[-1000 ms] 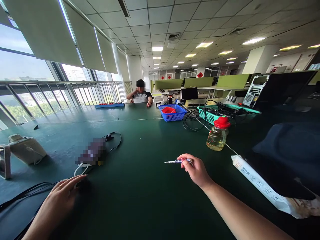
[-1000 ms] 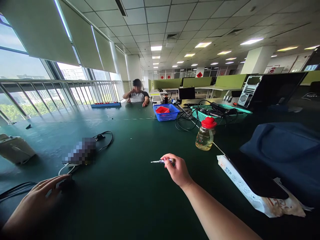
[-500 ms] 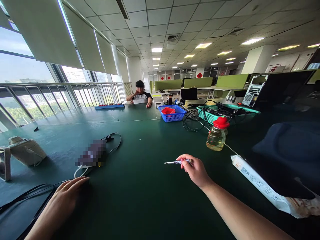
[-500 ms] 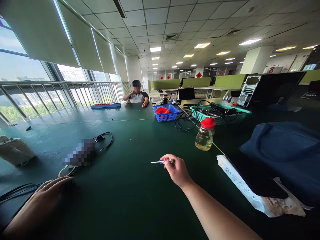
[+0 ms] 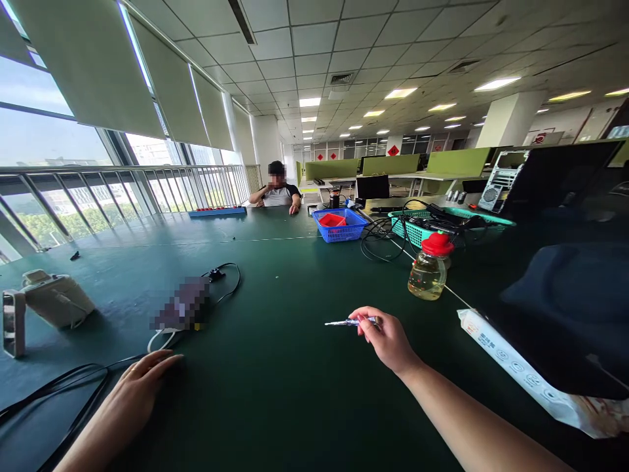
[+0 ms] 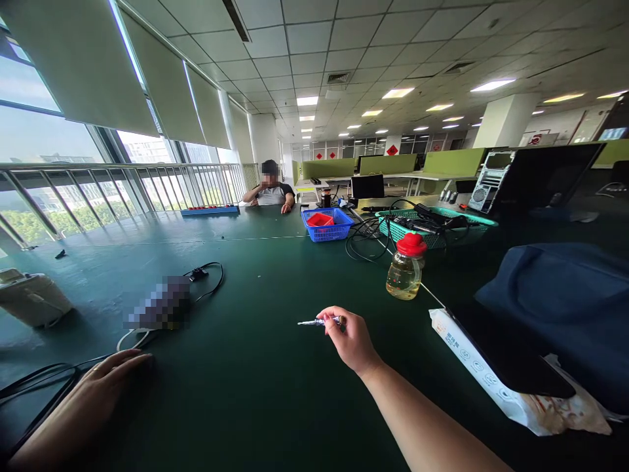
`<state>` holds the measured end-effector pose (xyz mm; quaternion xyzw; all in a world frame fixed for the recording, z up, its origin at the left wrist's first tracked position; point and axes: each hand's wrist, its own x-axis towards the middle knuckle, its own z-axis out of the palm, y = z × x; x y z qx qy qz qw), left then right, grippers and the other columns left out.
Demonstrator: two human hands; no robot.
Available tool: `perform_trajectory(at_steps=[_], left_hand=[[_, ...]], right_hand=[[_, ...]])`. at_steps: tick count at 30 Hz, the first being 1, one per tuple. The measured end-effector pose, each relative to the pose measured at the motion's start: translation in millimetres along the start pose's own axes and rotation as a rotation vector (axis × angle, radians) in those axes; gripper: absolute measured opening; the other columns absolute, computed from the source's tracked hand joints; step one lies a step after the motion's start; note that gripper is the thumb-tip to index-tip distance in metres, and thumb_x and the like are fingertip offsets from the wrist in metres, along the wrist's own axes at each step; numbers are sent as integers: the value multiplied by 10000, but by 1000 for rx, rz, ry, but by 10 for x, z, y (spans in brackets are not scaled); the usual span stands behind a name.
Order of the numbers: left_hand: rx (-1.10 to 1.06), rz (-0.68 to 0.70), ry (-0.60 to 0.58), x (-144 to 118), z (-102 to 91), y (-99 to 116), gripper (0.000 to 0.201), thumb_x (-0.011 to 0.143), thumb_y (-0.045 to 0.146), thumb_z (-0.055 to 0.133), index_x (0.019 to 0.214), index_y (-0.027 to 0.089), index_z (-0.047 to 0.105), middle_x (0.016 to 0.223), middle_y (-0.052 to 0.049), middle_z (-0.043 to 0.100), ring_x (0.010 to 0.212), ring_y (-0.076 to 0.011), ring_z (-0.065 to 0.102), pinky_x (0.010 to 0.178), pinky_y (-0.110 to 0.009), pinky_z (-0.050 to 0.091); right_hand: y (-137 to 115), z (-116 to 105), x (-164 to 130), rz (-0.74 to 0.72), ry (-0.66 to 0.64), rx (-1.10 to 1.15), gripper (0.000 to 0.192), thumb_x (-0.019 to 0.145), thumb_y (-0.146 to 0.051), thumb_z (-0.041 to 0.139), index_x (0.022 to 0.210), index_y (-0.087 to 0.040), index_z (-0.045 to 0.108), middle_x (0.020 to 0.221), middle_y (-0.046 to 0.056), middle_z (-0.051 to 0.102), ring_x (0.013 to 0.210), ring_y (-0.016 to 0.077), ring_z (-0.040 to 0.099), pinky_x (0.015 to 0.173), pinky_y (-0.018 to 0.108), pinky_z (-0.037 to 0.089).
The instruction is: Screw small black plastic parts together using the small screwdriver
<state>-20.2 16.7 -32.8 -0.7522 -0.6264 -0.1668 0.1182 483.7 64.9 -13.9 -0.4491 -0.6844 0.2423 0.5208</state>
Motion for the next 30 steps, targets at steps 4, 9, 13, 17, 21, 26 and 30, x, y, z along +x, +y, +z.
perform_trajectory(at_steps=[4,9,13,17,21,26,30], left_hand=[[7,4,3,1,28,-18,434,848,407,451,1162,255,709,1244,-83,680,1075,-256,680,978,-374,542],[-42,18,2,-6,10,6,413,877,399,420,1121,259,722,1189,-69,701,1022,-234,699,958,-337,554],[-84,57,-42,60,-121,178,369,887,387,446,1105,292,727,1183,-52,696,981,-227,703,909,-339,575],[-147,174,-127,321,-350,637,339,890,419,521,1157,318,705,1230,-53,668,980,-225,686,839,-317,587],[-212,398,-160,736,-444,1360,310,909,297,531,1175,337,686,1144,-56,678,1066,-225,621,927,-365,541],[-327,612,-281,1220,-159,2151,295,904,205,536,1152,289,674,1109,-46,660,1009,-192,597,926,-340,508],[-412,598,-322,1464,134,2461,392,884,187,566,1269,259,596,1177,-63,650,1062,-212,600,962,-368,490]], right_hand=[[-4,0,0,8,4,7,295,879,-384,491,845,-179,699,591,9,607,506,140,548,474,247,407],[2,2,2,5,5,8,292,875,-379,492,849,-177,700,597,10,608,504,137,542,477,246,411],[3,5,-2,5,3,6,296,884,-381,485,852,-181,701,596,8,602,502,135,536,475,245,407],[20,7,-5,0,0,13,287,885,-375,488,870,-185,702,612,12,613,510,140,547,480,248,423],[37,16,-5,6,-3,15,290,894,-385,488,884,-190,702,625,16,618,520,144,556,477,248,428],[45,32,-6,-3,4,35,295,908,-405,495,901,-189,696,607,8,602,502,135,541,477,246,431],[46,33,-14,13,9,60,305,924,-427,489,932,-191,682,606,1,592,484,131,537,466,242,434]])
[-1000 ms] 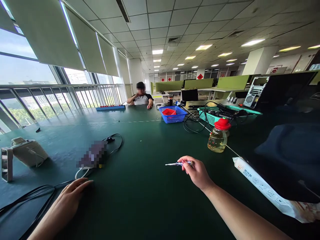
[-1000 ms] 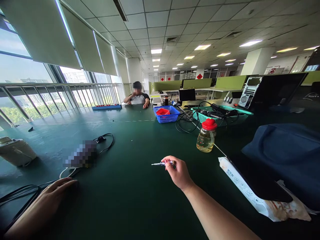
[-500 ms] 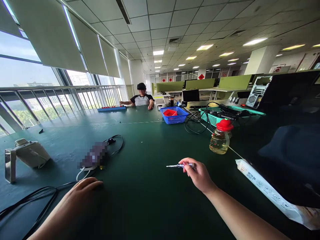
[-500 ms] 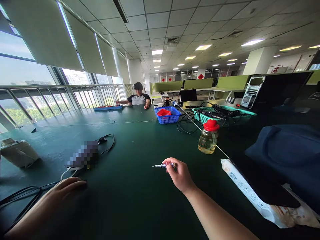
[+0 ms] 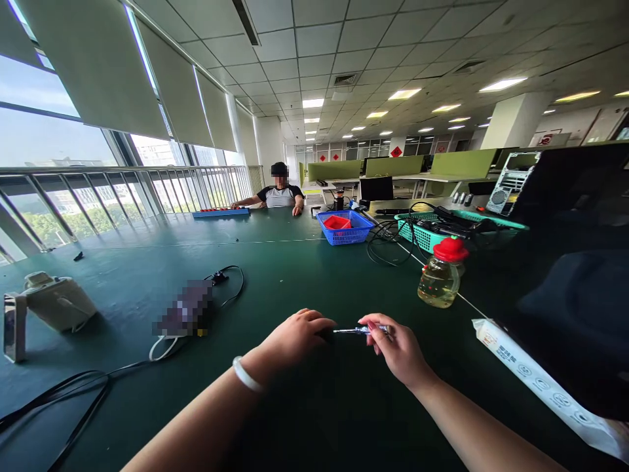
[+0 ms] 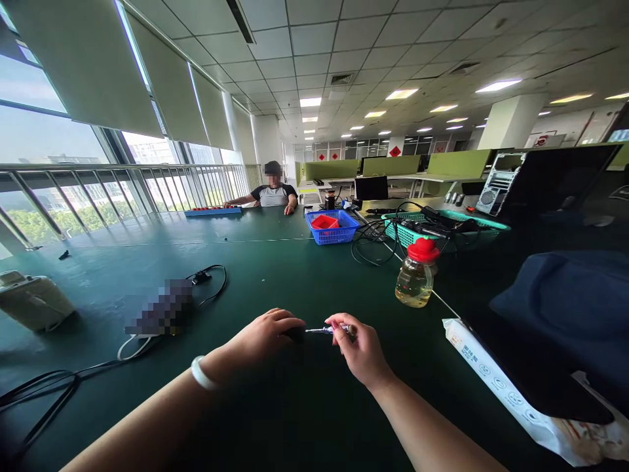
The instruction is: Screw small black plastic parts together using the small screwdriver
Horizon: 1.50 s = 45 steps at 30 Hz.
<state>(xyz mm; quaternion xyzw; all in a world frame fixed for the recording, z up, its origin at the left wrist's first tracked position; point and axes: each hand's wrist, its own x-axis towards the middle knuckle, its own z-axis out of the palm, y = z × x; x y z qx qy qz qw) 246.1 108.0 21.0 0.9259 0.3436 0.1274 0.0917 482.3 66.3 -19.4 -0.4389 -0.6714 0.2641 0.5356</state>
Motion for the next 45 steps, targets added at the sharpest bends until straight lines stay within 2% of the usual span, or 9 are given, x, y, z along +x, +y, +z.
perform_trajectory(at_steps=[4,11,16,23,27,31,36,45], left_hand=[[-17,-24,13,114,138,-53,411,879,178,575,1287,230,577,1211,-84,648,1105,-232,594,984,-392,484],[-59,-66,77,-20,269,-194,379,896,190,560,1270,243,595,1245,-65,649,1150,-214,583,1034,-381,462],[-169,-177,147,-15,326,-281,410,851,202,614,1258,258,610,1241,-47,667,1129,-211,611,1018,-358,479],[-253,-217,161,-12,327,-303,473,807,233,668,1273,274,598,1242,-34,680,1083,-208,641,990,-345,487],[-228,-242,136,-11,329,-312,521,794,255,684,1303,280,575,1155,-28,709,1014,-208,649,947,-356,498],[-182,-227,155,3,348,-328,555,782,271,696,1320,282,561,1121,-27,719,1085,-226,603,981,-380,473],[-184,-273,155,8,352,-329,595,757,279,726,1327,281,557,1110,-21,723,1105,-229,579,990,-379,466],[-182,-293,167,-4,354,-342,549,768,336,724,1298,286,592,1103,-46,700,1057,-224,599,961,-369,487]], right_hand=[[2,7,-8,-16,1,-12,311,931,-438,488,948,-190,676,621,5,604,476,129,545,455,239,439],[-98,34,-15,-151,-134,-175,281,962,-382,466,864,-204,659,670,17,637,531,127,566,495,232,444],[-186,41,-50,-307,-195,-235,212,950,-356,507,871,-214,643,746,28,691,593,132,607,565,237,482],[-192,75,-60,-455,-226,-254,110,943,-287,531,959,-226,622,813,14,714,687,140,646,655,259,495],[-194,84,-66,-475,-242,-288,113,947,-275,520,983,-223,614,834,18,715,703,144,644,672,272,484],[-194,88,-82,-476,-253,-316,117,942,-267,520,989,-218,616,820,18,706,693,145,632,668,277,473],[-193,104,-94,-502,-274,-356,120,932,-268,533,982,-217,629,830,25,707,711,157,625,687,290,467],[-237,163,-131,-584,-338,-498,144,891,-141,517,950,-206,631,778,10,665,668,146,557,662,290,414]])
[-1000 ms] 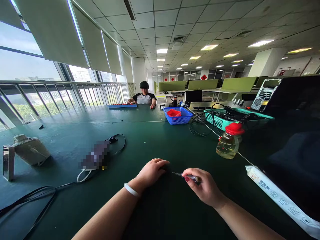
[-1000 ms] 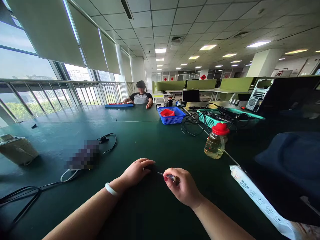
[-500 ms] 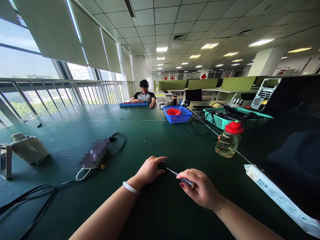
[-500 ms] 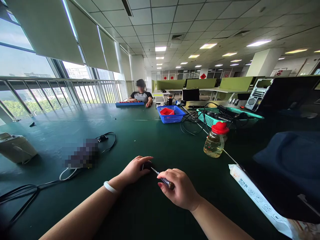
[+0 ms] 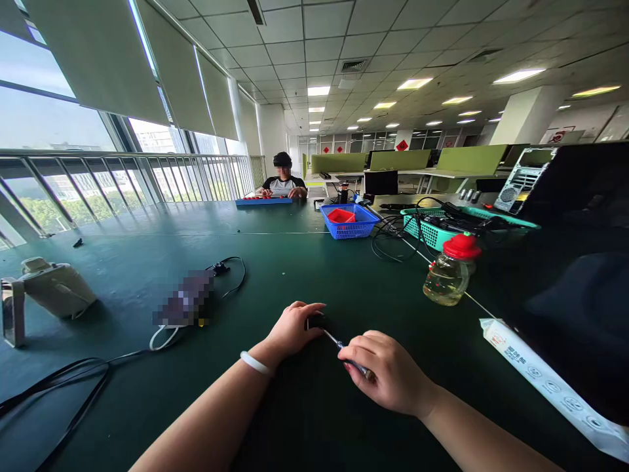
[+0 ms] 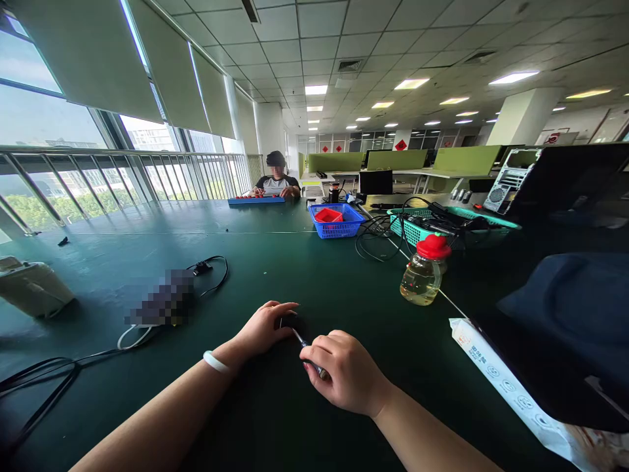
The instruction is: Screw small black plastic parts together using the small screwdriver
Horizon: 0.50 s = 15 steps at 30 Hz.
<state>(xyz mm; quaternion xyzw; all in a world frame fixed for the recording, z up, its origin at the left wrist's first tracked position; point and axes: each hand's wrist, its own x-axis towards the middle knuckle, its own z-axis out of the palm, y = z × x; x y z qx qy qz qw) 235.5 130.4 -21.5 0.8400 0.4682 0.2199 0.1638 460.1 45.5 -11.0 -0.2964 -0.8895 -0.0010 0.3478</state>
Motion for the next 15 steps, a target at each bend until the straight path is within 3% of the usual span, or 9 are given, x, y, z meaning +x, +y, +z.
perform_trajectory(at_steps=[7,15], left_hand=[[6,-16,5,1,5,9,530,755,273,716,1275,294,611,1102,-34,696,1047,-218,606,957,-358,490],[1,-1,1,-1,-7,22,523,757,252,693,1273,276,611,1111,-25,714,1089,-225,585,979,-375,470]], right_hand=[[-78,2,42,-64,-38,-117,163,861,-107,518,916,-198,642,728,11,613,633,144,495,653,297,387],[-166,37,55,-47,-58,-176,215,854,-77,481,917,-196,649,728,16,595,657,151,519,733,335,423]])
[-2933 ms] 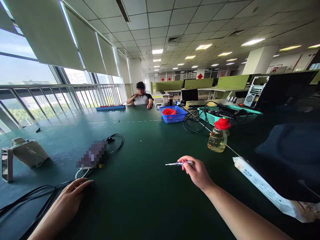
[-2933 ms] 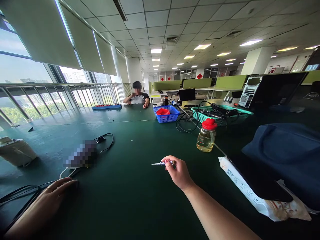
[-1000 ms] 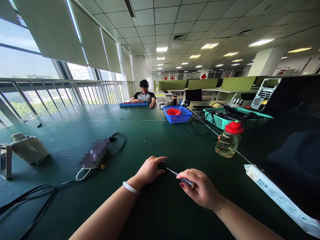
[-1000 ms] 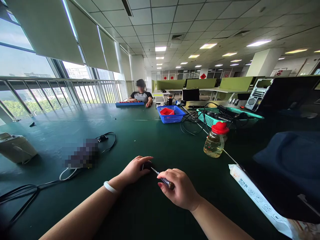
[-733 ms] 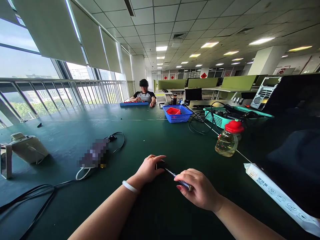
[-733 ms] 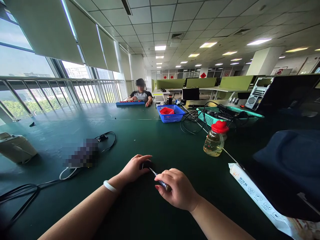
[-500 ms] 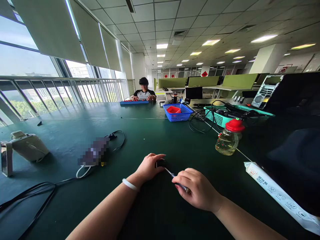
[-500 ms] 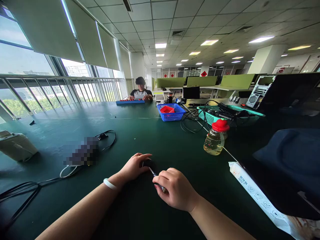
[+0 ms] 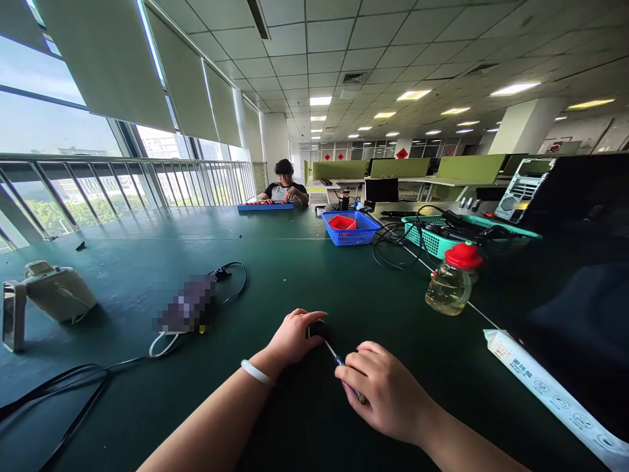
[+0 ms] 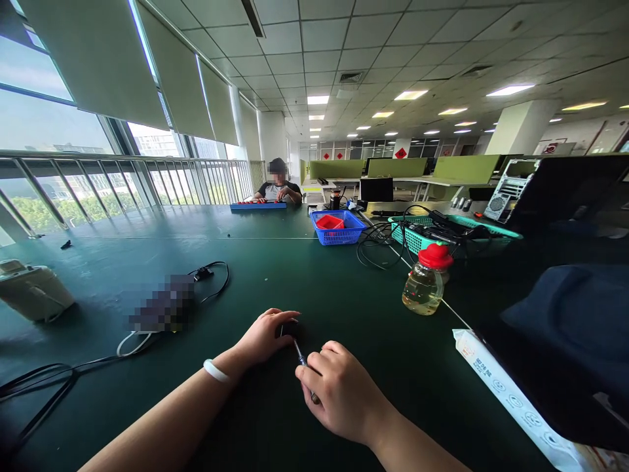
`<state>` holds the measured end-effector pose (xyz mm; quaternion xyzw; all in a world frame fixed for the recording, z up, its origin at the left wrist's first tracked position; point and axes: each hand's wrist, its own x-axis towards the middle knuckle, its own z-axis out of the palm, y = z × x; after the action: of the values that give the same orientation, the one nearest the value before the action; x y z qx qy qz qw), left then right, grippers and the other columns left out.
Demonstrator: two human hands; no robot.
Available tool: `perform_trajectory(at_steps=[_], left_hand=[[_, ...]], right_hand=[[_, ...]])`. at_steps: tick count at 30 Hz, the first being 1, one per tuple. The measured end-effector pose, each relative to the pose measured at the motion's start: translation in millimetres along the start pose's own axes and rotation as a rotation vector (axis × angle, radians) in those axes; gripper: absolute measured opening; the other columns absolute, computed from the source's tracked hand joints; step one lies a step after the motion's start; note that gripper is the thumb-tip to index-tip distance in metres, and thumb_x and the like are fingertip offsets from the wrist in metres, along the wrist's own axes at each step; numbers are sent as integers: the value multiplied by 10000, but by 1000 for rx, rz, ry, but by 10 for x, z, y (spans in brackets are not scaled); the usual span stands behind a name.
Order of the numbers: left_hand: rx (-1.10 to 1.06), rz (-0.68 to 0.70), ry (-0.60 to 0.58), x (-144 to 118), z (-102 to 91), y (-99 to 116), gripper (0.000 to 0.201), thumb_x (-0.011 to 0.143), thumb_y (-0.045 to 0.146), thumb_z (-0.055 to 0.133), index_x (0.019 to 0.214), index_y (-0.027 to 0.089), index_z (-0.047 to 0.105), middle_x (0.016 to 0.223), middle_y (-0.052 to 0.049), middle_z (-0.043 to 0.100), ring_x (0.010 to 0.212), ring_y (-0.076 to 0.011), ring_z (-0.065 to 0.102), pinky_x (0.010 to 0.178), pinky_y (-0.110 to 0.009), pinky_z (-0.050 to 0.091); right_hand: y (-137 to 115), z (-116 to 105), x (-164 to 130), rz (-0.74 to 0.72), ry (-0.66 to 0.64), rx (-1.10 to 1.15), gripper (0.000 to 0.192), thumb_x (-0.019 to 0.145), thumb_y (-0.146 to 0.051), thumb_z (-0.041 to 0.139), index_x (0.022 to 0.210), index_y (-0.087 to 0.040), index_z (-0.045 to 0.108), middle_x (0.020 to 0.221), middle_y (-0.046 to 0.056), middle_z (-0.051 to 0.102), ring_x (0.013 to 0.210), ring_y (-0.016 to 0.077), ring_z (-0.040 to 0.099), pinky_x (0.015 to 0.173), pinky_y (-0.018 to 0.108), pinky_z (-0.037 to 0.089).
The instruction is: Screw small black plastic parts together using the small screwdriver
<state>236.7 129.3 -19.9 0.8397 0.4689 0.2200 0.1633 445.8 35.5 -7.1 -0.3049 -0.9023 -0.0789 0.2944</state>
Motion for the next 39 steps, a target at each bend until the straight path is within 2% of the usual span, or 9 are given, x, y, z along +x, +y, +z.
perform_trajectory(at_steps=[15,22,26,31,39], left_hand=[[-13,-1,-17,-4,-18,8,572,769,295,720,1320,278,565,1115,-24,721,1101,-230,581,999,-387,459],[1,-11,-19,9,-2,-13,567,760,280,719,1310,282,580,1102,-37,711,1085,-227,594,984,-376,471],[3,-19,-10,8,2,-24,529,758,310,721,1274,282,611,1099,-52,692,1039,-225,614,957,-371,489],[17,-25,-13,4,-3,-28,448,759,336,720,1199,273,660,1086,-62,686,1018,-231,622,939,-372,500],[9,-27,-11,10,-7,-13,411,754,323,712,1160,270,681,1058,-57,692,1001,-226,622,927,-364,503]], right_hand=[[-13,2,-7,23,4,2,232,874,-72,467,950,-196,647,770,25,628,702,161,584,820,383,457],[-35,65,-16,57,-112,0,203,834,-91,523,938,-211,651,781,8,619,697,149,571,915,397,430],[-45,86,-20,60,-164,-4,127,815,-140,573,891,-213,644,788,11,613,700,157,552,833,364,440],[-44,83,-11,75,-149,-5,47,822,-180,606,848,-211,629,760,11,590,691,162,524,749,332,419],[-42,160,-5,63,-112,-20,22,827,-188,625,828,-206,611,757,1,584,677,152,510,775,347,397]])
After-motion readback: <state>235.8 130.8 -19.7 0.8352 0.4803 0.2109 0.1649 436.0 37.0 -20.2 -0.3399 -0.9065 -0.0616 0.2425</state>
